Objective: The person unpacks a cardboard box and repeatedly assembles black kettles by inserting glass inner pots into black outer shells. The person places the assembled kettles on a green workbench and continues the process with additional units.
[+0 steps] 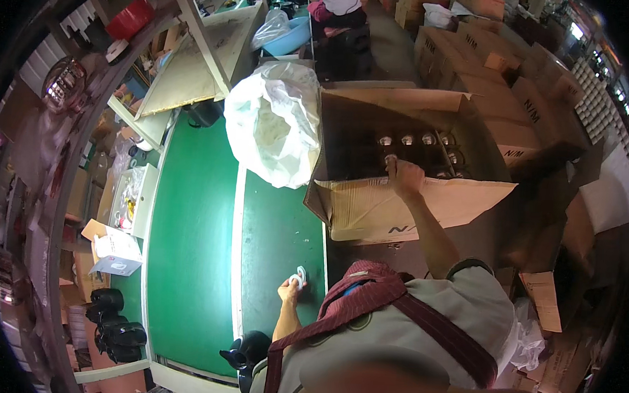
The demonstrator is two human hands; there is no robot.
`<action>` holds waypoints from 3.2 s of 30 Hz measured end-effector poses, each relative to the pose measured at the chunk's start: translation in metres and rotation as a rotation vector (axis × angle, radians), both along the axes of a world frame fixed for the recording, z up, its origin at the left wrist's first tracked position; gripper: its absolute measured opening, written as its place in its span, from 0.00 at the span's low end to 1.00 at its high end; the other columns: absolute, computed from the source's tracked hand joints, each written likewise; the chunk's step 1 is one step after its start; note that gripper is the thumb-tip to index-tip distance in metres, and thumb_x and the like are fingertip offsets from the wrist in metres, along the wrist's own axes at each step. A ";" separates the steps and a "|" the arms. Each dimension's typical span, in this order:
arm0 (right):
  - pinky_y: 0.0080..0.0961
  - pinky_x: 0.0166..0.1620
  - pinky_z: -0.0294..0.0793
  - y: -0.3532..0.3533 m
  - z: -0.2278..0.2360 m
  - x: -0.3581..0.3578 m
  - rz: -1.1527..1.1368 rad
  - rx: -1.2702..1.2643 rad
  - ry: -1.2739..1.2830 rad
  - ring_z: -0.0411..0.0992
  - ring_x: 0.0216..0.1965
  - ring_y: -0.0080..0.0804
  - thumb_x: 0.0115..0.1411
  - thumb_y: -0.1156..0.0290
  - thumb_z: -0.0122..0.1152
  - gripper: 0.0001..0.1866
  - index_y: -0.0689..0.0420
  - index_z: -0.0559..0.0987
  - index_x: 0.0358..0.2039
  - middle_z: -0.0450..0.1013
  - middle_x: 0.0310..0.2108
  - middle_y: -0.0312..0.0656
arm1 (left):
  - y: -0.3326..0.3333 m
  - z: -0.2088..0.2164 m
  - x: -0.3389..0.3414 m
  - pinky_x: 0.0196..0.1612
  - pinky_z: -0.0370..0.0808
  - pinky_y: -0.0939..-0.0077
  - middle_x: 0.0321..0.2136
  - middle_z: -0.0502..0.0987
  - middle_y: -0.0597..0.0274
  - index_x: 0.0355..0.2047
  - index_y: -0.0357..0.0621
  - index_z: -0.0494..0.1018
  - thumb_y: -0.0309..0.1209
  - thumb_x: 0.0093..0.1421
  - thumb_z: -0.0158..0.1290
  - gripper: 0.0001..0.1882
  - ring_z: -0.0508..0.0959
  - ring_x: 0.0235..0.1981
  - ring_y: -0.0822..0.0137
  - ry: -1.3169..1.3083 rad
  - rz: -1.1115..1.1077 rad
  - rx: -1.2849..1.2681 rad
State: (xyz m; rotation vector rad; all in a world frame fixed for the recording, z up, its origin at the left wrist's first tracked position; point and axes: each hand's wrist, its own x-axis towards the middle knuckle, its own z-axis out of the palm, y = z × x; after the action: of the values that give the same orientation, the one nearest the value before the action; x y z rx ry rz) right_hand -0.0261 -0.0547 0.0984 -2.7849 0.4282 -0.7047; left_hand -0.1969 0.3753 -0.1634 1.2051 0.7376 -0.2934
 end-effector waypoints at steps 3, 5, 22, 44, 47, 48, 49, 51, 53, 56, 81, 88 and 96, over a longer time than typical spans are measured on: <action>0.43 0.31 0.76 -0.002 0.002 -0.001 0.003 0.029 -0.002 0.77 0.25 0.47 0.68 0.51 0.48 0.25 0.50 0.82 0.20 0.78 0.21 0.45 | 0.000 -0.006 -0.001 0.27 0.82 0.71 0.35 0.82 0.50 0.40 0.26 0.76 0.21 0.58 0.57 0.11 0.83 0.25 0.60 -0.039 0.038 -0.039; 0.42 0.31 0.76 0.008 0.005 -0.001 0.013 0.053 -0.012 0.77 0.26 0.47 0.68 0.51 0.47 0.25 0.50 0.82 0.20 0.78 0.21 0.44 | 0.004 -0.010 0.000 0.29 0.85 0.68 0.35 0.82 0.47 0.40 0.22 0.75 0.18 0.57 0.57 0.11 0.83 0.26 0.59 -0.060 0.093 -0.072; 0.43 0.30 0.75 0.003 0.007 -0.007 0.009 0.009 -0.009 0.77 0.24 0.47 0.68 0.52 0.47 0.26 0.52 0.81 0.19 0.77 0.20 0.45 | -0.005 0.006 0.002 0.30 0.85 0.68 0.36 0.82 0.48 0.40 0.22 0.75 0.18 0.58 0.54 0.10 0.83 0.29 0.58 -0.037 0.072 -0.029; 0.46 0.30 0.76 -0.001 0.003 -0.010 0.051 -0.005 -0.014 0.77 0.24 0.48 0.68 0.54 0.45 0.24 0.53 0.81 0.23 0.76 0.21 0.47 | -0.003 -0.013 0.004 0.21 0.79 0.75 0.32 0.83 0.50 0.39 0.24 0.76 0.20 0.58 0.56 0.10 0.84 0.24 0.60 -0.042 0.059 -0.005; 0.47 0.30 0.76 -0.001 0.006 -0.011 0.064 0.017 0.022 0.76 0.25 0.50 0.68 0.55 0.45 0.23 0.54 0.79 0.24 0.76 0.21 0.48 | -0.005 -0.006 0.003 0.32 0.87 0.63 0.36 0.81 0.43 0.40 0.19 0.73 0.15 0.58 0.54 0.10 0.84 0.31 0.54 -0.063 0.100 -0.076; 0.47 0.30 0.76 0.003 0.009 -0.012 0.079 0.033 -0.008 0.76 0.25 0.50 0.68 0.55 0.45 0.22 0.54 0.79 0.24 0.76 0.22 0.48 | -0.004 -0.009 0.002 0.31 0.87 0.64 0.36 0.81 0.43 0.40 0.19 0.73 0.15 0.58 0.54 0.10 0.84 0.30 0.54 -0.073 0.117 -0.080; 0.47 0.30 0.76 0.006 0.012 -0.012 0.093 0.049 -0.039 0.76 0.25 0.51 0.68 0.55 0.45 0.22 0.55 0.78 0.25 0.76 0.22 0.49 | -0.002 -0.011 0.001 0.30 0.87 0.64 0.36 0.81 0.43 0.40 0.19 0.73 0.15 0.58 0.54 0.10 0.84 0.30 0.54 -0.083 0.134 -0.085; 0.47 0.29 0.75 0.007 0.012 -0.012 0.100 0.032 -0.044 0.76 0.24 0.51 0.68 0.55 0.45 0.21 0.55 0.77 0.25 0.76 0.21 0.48 | 0.000 -0.013 0.001 0.29 0.86 0.65 0.36 0.82 0.42 0.40 0.19 0.73 0.15 0.58 0.54 0.10 0.84 0.30 0.54 -0.079 0.142 -0.088; 0.46 0.29 0.75 0.006 0.012 -0.013 0.106 0.021 -0.043 0.76 0.24 0.50 0.68 0.55 0.46 0.21 0.55 0.77 0.24 0.76 0.21 0.48 | -0.001 -0.012 0.003 0.28 0.86 0.65 0.36 0.82 0.42 0.41 0.19 0.72 0.15 0.58 0.54 0.11 0.84 0.30 0.53 -0.051 0.127 -0.083; 0.45 0.28 0.75 0.003 0.011 -0.016 0.113 0.023 -0.041 0.75 0.23 0.49 0.69 0.55 0.46 0.21 0.54 0.77 0.24 0.75 0.20 0.48 | -0.006 -0.004 0.001 0.27 0.85 0.66 0.36 0.82 0.43 0.41 0.19 0.72 0.15 0.59 0.54 0.11 0.84 0.30 0.54 -0.056 0.127 -0.093; 0.42 0.28 0.75 0.003 0.011 -0.012 0.128 0.017 -0.048 0.76 0.22 0.43 0.69 0.55 0.44 0.22 0.50 0.80 0.24 0.77 0.20 0.42 | -0.004 -0.007 0.000 0.22 0.81 0.75 0.30 0.83 0.52 0.36 0.24 0.77 0.20 0.56 0.57 0.09 0.83 0.21 0.62 -0.051 0.127 -0.035; 0.42 0.27 0.75 0.008 0.020 -0.013 0.113 -0.009 -0.031 0.76 0.22 0.43 0.70 0.54 0.44 0.24 0.50 0.80 0.22 0.77 0.20 0.41 | -0.007 -0.002 0.000 0.20 0.78 0.78 0.29 0.83 0.52 0.36 0.26 0.78 0.21 0.56 0.58 0.09 0.82 0.20 0.64 -0.042 0.138 0.007; 0.42 0.29 0.75 0.007 0.021 -0.015 0.118 -0.001 -0.025 0.77 0.23 0.43 0.70 0.53 0.41 0.25 0.50 0.80 0.23 0.78 0.21 0.41 | -0.004 -0.005 0.000 0.27 0.81 0.74 0.36 0.83 0.52 0.42 0.25 0.76 0.22 0.60 0.56 0.12 0.83 0.23 0.61 -0.060 0.068 -0.025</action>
State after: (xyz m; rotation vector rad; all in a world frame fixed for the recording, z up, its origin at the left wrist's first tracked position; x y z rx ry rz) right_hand -0.0413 -0.0478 0.1189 -2.7722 0.2558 -0.7124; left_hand -0.1972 0.3715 -0.1685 1.1581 0.7200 -0.2087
